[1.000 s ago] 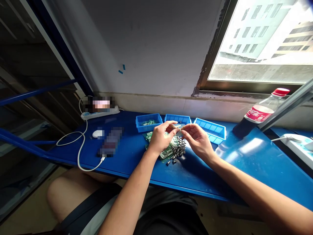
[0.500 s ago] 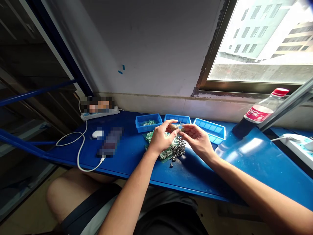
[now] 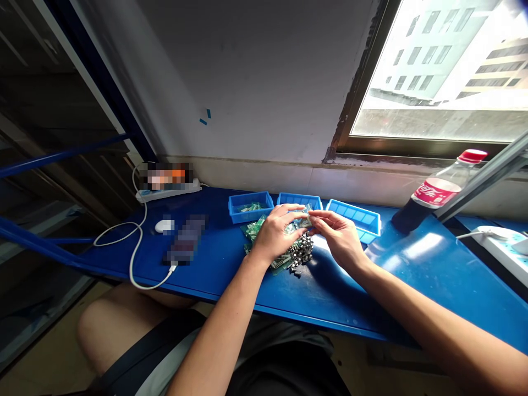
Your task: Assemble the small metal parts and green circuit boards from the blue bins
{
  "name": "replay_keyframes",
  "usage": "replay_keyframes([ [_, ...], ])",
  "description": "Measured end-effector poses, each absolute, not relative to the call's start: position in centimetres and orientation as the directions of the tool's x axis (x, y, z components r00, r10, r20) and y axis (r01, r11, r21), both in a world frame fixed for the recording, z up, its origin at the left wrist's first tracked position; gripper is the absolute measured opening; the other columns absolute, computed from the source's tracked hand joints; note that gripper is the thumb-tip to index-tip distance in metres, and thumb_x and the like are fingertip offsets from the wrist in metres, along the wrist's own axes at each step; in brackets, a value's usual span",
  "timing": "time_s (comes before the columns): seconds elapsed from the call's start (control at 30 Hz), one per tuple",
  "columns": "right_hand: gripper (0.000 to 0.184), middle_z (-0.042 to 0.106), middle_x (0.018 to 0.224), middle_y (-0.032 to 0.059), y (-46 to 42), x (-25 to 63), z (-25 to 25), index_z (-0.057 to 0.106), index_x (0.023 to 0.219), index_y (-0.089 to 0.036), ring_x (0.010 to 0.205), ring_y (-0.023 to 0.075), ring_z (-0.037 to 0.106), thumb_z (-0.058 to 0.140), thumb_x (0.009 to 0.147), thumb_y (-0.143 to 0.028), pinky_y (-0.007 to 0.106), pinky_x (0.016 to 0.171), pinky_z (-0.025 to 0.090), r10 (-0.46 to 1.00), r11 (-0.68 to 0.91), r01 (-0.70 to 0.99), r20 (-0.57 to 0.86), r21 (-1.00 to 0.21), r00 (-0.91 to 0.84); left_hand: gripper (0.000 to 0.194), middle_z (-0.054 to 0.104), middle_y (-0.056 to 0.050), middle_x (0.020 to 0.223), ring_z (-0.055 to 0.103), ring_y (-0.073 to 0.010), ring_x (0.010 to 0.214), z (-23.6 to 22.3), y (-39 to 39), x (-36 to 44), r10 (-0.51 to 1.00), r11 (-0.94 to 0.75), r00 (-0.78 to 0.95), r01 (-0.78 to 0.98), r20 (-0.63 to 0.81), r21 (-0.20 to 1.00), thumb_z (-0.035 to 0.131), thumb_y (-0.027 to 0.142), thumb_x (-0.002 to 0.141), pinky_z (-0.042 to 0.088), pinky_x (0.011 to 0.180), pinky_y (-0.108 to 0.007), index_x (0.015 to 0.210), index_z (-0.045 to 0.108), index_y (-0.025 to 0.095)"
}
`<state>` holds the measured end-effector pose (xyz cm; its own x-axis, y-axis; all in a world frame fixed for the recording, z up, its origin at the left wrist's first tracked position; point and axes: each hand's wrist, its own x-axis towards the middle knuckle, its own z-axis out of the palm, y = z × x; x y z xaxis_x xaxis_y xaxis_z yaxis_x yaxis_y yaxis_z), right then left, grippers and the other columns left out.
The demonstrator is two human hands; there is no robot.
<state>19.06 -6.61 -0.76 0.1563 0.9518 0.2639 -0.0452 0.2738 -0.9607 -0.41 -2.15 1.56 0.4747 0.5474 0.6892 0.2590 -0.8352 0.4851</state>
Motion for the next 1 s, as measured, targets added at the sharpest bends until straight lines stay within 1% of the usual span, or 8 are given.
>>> replay_keyframes([
  [0.1,0.033,0.082,0.111,0.0065,-6.3,19.3,-1.2,0.080,0.108,-0.026,0.081,0.0217,0.075,0.084,0.087,-0.052,0.044,0.084,0.066,0.955,0.265,-0.055,0.254,-0.963,0.155,0.027,0.075,-0.009,0.133,0.068,-0.0261,0.129,1.2,-1.8,-0.4,0.541,-0.840,0.457,0.264,0.706,0.474,0.080,0.020,0.093,0.054,0.115,-0.052,0.119,0.078,0.024],
  [0.23,0.032,0.080,0.117,0.0073,-6.1,19.6,-1.6,0.078,0.115,-0.026,0.095,0.0262,0.078,0.074,0.095,-0.051,0.048,0.088,0.066,0.956,0.277,-0.073,0.267,-0.958,0.118,0.035,0.076,-0.009,0.132,0.069,-0.0261,0.127,1.2,-1.7,-0.5,0.541,-0.840,0.455,0.265,0.707,0.473,0.080,0.017,0.092,0.056,0.113,-0.050,0.125,0.077,0.024],
  [0.4,0.035,0.080,0.115,0.0069,-6.6,19.1,-1.0,0.076,0.122,-0.028,0.102,0.0272,0.076,0.075,0.095,-0.050,0.045,0.085,0.065,0.950,0.307,-0.014,0.306,-0.952,0.055,0.022,0.080,-0.007,0.118,0.072,-0.0234,0.116,1.4,-1.9,-0.6,0.583,-0.813,0.402,0.285,0.706,0.508,0.069,0.015,0.100,0.058,0.106,-0.045,0.117,0.080,0.024],
  [0.53,0.037,0.077,0.099,0.0057,-7.0,18.6,-0.2,0.079,0.119,-0.026,0.087,0.0231,0.072,0.078,0.093,-0.052,0.040,0.076,0.063,0.938,0.331,0.112,0.339,-0.937,0.072,0.015,0.080,-0.007,0.110,0.073,-0.0227,0.109,1.7,-2.0,-0.5,0.618,-0.786,0.371,0.276,0.693,0.553,0.069,0.023,0.102,0.060,0.100,-0.041,0.111,0.081,0.024],
  [0.67,0.029,0.073,0.113,0.0062,-6.9,18.8,-0.3,0.081,0.108,-0.028,0.096,0.0228,0.070,0.080,0.092,-0.052,0.040,0.086,0.062,0.886,0.424,0.203,0.451,-0.883,0.112,0.013,0.079,-0.007,0.108,0.075,-0.0215,0.102,1.7,-2.2,-0.4,0.673,-0.737,0.362,0.257,0.645,0.625,0.069,0.025,0.101,0.063,0.093,-0.036,0.109,0.078,0.022],
  [0.77,0.028,0.076,0.111,0.0060,-6.7,18.9,-0.5,0.079,0.105,-0.027,0.099,0.0242,0.073,0.082,0.091,-0.052,0.043,0.091,0.061,0.904,0.408,0.108,0.417,-0.907,0.088,0.019,0.081,-0.005,0.104,0.077,-0.0197,0.097,1.4,-2.2,-0.2,0.719,-0.684,0.361,0.216,0.594,0.697,0.072,0.025,0.100,0.063,0.091,-0.034,0.119,0.073,0.022],
  [0.9,0.033,0.077,0.094,0.0043,-6.7,18.9,-0.4,0.077,0.102,-0.024,0.077,0.0198,0.070,0.084,0.088,-0.053,0.038,0.075,0.062,0.934,0.321,0.069,0.328,-0.945,0.142,0.035,0.079,-0.007,0.112,0.077,-0.0185,0.100,1.2,-2.0,-0.1,0.737,-0.669,0.279,0.169,0.616,0.724,0.076,0.024,0.097,0.064,0.089,-0.032,0.131,0.065,0.022],
  [1.0,0.033,0.074,0.091,0.0033,-6.6,19.0,-0.4,0.075,0.099,-0.023,0.071,0.0169,0.066,0.084,0.088,-0.053,0.032,0.064,0.059,0.904,0.334,0.125,0.355,-0.934,0.239,0.016,0.077,-0.008,0.114,0.075,-0.0196,0.100,1.3,-2.0,-0.1,0.696,-0.717,0.276,0.235,0.662,0.656,0.073,0.026,0.099,0.063,0.089,-0.034,0.114,0.074,0.020],
])
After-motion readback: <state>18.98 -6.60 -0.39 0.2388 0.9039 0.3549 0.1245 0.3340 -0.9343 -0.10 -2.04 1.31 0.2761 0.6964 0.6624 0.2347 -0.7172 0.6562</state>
